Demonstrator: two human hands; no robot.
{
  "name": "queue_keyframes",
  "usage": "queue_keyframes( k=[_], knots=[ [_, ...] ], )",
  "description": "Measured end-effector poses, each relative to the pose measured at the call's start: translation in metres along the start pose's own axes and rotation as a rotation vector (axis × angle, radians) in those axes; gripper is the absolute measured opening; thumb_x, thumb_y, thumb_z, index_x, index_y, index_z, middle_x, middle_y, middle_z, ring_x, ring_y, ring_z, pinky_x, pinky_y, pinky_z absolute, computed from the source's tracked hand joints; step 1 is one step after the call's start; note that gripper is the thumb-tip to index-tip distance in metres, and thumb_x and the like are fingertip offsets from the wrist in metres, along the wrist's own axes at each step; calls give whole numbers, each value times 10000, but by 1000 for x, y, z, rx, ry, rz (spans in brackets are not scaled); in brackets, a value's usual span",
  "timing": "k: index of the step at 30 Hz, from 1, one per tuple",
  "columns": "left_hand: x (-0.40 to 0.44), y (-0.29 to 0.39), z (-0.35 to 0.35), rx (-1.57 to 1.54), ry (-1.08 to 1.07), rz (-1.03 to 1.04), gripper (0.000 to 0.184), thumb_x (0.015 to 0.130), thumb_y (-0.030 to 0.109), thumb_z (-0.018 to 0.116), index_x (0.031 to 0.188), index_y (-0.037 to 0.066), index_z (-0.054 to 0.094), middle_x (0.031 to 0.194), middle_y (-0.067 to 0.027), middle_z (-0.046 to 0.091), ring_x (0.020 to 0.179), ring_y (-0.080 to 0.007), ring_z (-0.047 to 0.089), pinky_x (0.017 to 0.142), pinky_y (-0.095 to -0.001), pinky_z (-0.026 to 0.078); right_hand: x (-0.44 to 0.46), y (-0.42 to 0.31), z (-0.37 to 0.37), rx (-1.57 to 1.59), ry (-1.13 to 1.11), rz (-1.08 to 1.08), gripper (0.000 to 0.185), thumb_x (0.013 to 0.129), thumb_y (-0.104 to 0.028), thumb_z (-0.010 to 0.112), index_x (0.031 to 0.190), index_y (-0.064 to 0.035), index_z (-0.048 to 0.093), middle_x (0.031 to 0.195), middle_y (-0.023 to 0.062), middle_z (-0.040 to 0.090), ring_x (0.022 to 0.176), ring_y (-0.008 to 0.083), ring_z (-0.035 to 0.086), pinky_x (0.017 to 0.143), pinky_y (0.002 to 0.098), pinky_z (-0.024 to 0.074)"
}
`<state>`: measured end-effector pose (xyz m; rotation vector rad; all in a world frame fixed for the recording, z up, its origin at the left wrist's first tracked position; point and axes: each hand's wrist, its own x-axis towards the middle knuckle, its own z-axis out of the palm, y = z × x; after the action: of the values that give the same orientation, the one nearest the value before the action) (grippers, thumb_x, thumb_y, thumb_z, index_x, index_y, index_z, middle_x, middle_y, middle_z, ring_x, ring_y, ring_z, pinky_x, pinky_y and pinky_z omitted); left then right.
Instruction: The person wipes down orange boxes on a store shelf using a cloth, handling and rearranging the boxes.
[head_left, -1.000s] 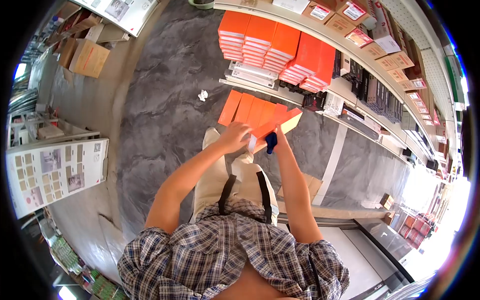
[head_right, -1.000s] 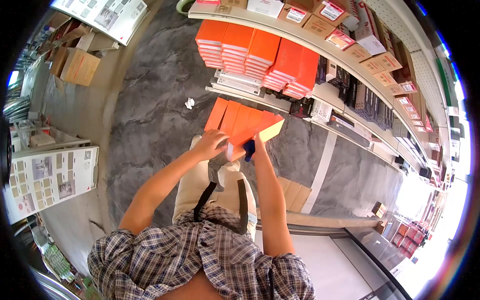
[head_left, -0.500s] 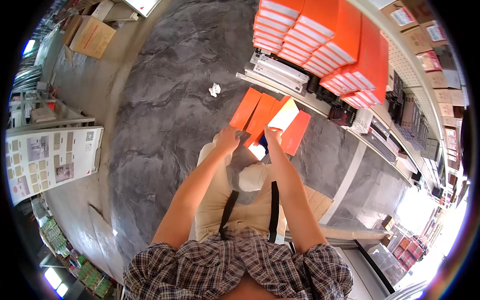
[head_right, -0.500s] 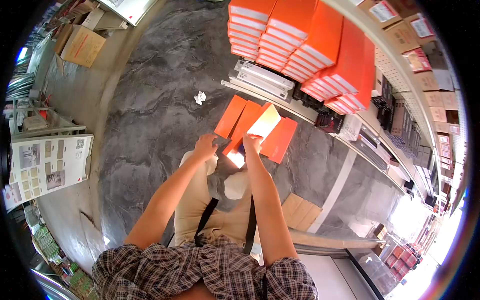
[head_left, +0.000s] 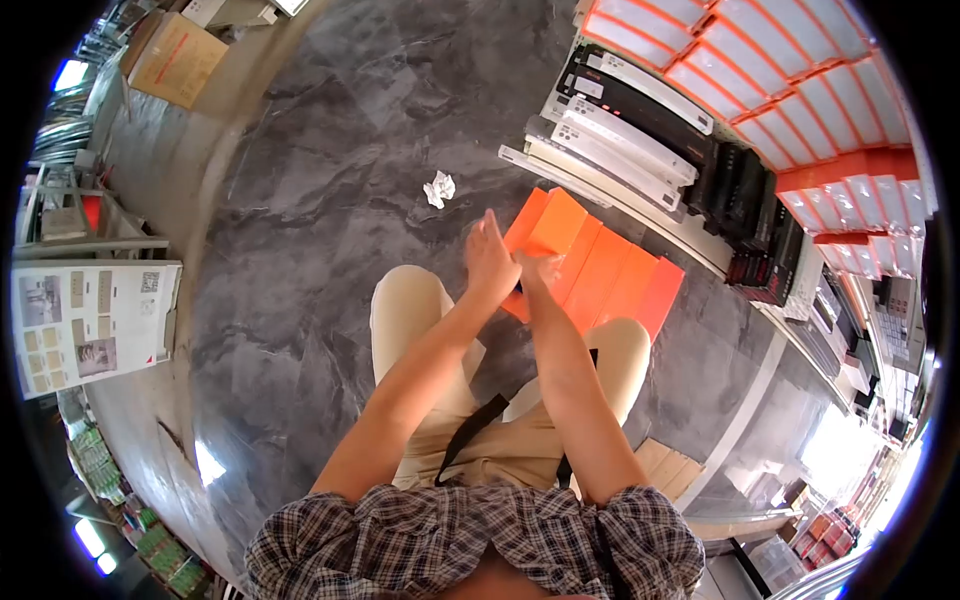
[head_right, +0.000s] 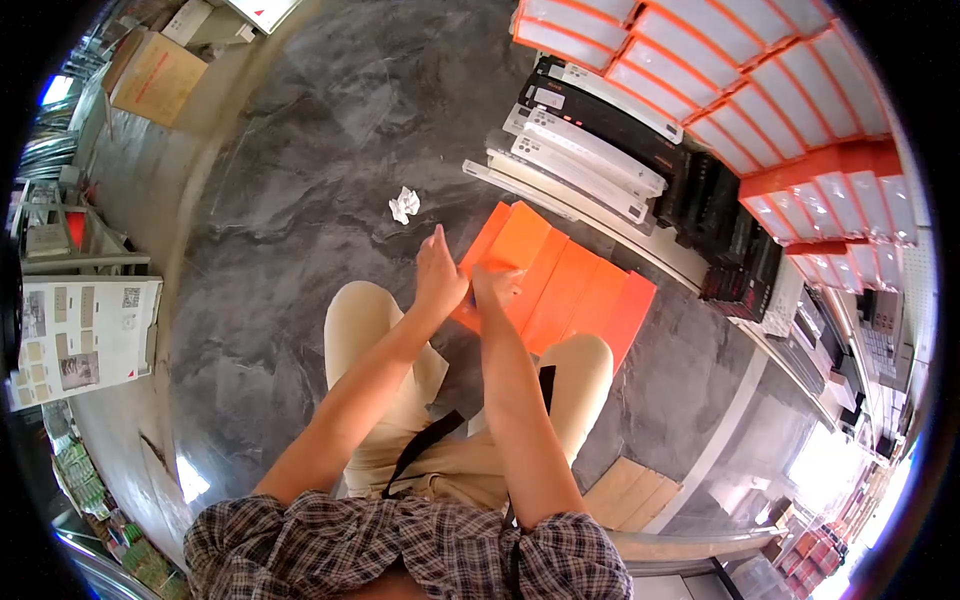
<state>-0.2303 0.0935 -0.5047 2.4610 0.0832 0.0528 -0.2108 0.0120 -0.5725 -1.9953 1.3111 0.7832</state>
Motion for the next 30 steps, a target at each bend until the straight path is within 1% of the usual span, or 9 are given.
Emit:
queue_keyframes(
  k=[2,7,11,12,14,16,22,28,30],
  knots=[
    [11,3,1,1,-25,-33,752,697,-5,528,1355,-18,165,1278,-279,291,1177,-433,329,963,-488,331,15,-3,20,13,-19,-39,998,654,-355,632,1410,-53,55,1348,372,191,1166,425,431,936,438,408],
    [21,-1,9,65,-55,-17,685,710,14,534,1325,-28,235,1294,-274,283,1174,-444,333,952,-481,353,31,7,44,95,-74,-138,916,702,-310,618,1406,-52,91,1356,367,180,1146,435,446,905,441,436],
    [18,-16,12,127,-47,17,611,707,13,556,1275,-6,330,1283,-276,306,1167,-437,346,949,-474,356,19,38,22,89,18,-250,738,715,-301,605,1325,-47,277,1238,308,386,1090,435,472,874,477,426],
    [14,-16,5,115,-58,31,611,707,13,556,1275,-6,330,1283,-276,306,1167,-437,346,949,-474,356,12,44,9,7,26,-266,667,732,-279,602,1288,-36,326,1241,269,407,1063,412,499,846,460,449],
    [0,-8,-16,5,-32,328,555,698,-21,558,1224,27,388,1252,-244,360,1153,-419,370,947,-466,357,-6,56,-20,-65,57,-272,598,748,-258,598,1252,-25,376,1244,230,428,1037,389,526,818,443,472],
    [-11,19,-48,-58,-79,343,531,694,-38,551,1200,36,407,1234,-224,384,1145,-408,382,948,-459,358,-36,70,-51,74,88,-313,446,754,-261,588,1123,-25,499,1108,202,553,971,344,575,770,421,484],
    [-18,150,-178,-180,-82,364,484,691,-62,534,1154,50,447,1205,-182,419,1134,-376,407,947,-432,366,-162,53,-201,273,92,-543,255,761,-230,592,934,-44,617,829,145,654,818,284,635,725,370,493],
    [1,266,-314,-229,-139,437,443,701,-44,536,1130,35,464,1146,-184,467,1094,-358,449,931,-395,385,-280,29,-358,441,75,-665,201,766,-84,564,951,-30,621,865,96,645,817,199,614,737,303,476],
    [5,285,-339,-199,-142,429,410,711,-34,532,1111,27,472,1115,-178,486,1070,-352,465,914,-392,396,-299,27,-393,478,108,-701,239,746,-118,573,971,-48,611,841,101,646,799,233,622,719,327,483]
  ],
)
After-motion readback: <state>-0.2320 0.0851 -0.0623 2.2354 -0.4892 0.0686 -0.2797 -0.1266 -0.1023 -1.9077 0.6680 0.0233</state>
